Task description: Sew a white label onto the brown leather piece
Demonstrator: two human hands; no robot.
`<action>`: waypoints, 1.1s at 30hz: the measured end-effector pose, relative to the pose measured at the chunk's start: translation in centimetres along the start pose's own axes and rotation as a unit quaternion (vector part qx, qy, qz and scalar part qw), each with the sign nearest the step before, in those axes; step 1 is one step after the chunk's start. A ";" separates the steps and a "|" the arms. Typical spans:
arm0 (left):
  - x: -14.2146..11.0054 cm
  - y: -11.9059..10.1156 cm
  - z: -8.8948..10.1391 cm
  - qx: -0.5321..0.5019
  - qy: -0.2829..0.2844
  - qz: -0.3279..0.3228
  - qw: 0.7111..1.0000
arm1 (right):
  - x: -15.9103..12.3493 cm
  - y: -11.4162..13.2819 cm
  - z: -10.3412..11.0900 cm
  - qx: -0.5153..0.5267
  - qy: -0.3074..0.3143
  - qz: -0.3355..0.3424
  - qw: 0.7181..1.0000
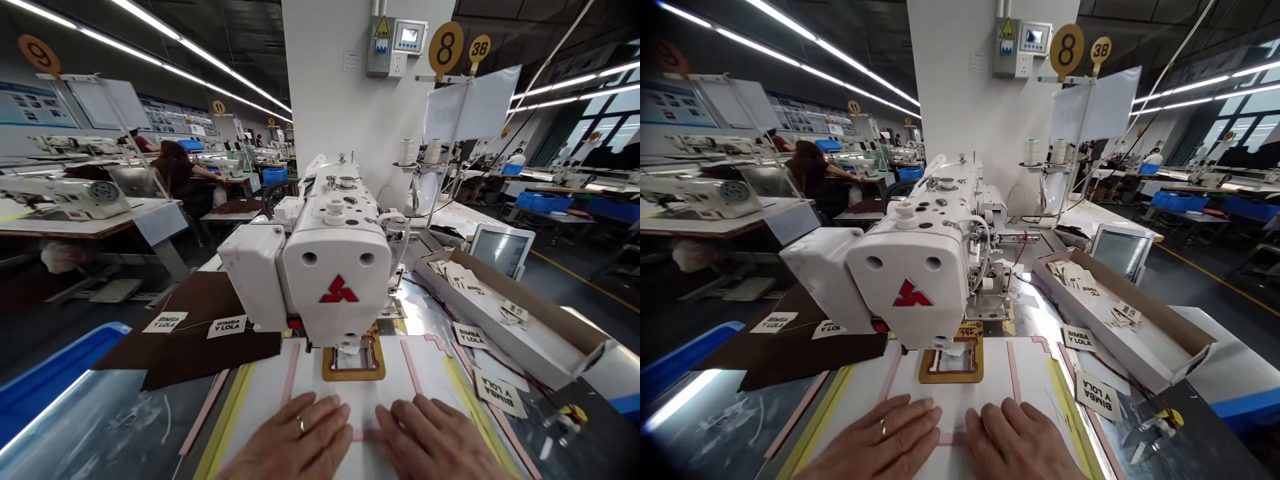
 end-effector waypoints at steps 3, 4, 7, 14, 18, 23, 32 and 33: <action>-0.2 0.2 -1.6 0.049 0.021 0.000 0.999 | -0.6 0.6 -0.2 -0.041 -0.033 0.022 0.998; -0.3 0.4 -1.7 0.042 0.017 0.005 0.999 | -0.7 0.8 -0.5 -0.061 -0.031 0.033 0.997; -0.5 1.7 -1.3 -0.010 0.014 0.040 0.999 | -0.4 0.6 -1.7 -0.103 -0.001 0.048 0.993; -0.8 4.1 -1.2 -0.142 0.058 0.094 0.984 | 0.1 0.0 -3.0 -0.119 0.021 0.055 0.991; -0.9 4.4 -1.4 -0.152 0.039 0.111 0.981 | 0.6 -0.1 -3.1 -0.108 0.018 0.055 0.993; -0.7 4.0 -1.9 -0.149 0.037 0.100 0.983 | 1.1 -0.6 -2.7 -0.095 0.005 0.050 0.994; -0.9 3.8 -2.4 -0.147 0.021 0.073 0.986 | 0.5 -0.9 -3.2 -0.084 0.014 0.046 0.995; -1.0 3.7 -2.4 -0.143 0.016 0.065 0.987 | 0.3 -0.9 -3.5 -0.091 0.019 0.050 0.994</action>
Point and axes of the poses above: each hand's wrist, its own x-axis towards the middle knuckle, its own z-axis out of the back of the hand, y = z × x, the point moved 10 cm from there along x, towards the middle knuckle, and after that the axes turned 14 degrees about y, right-handed, at the moved point
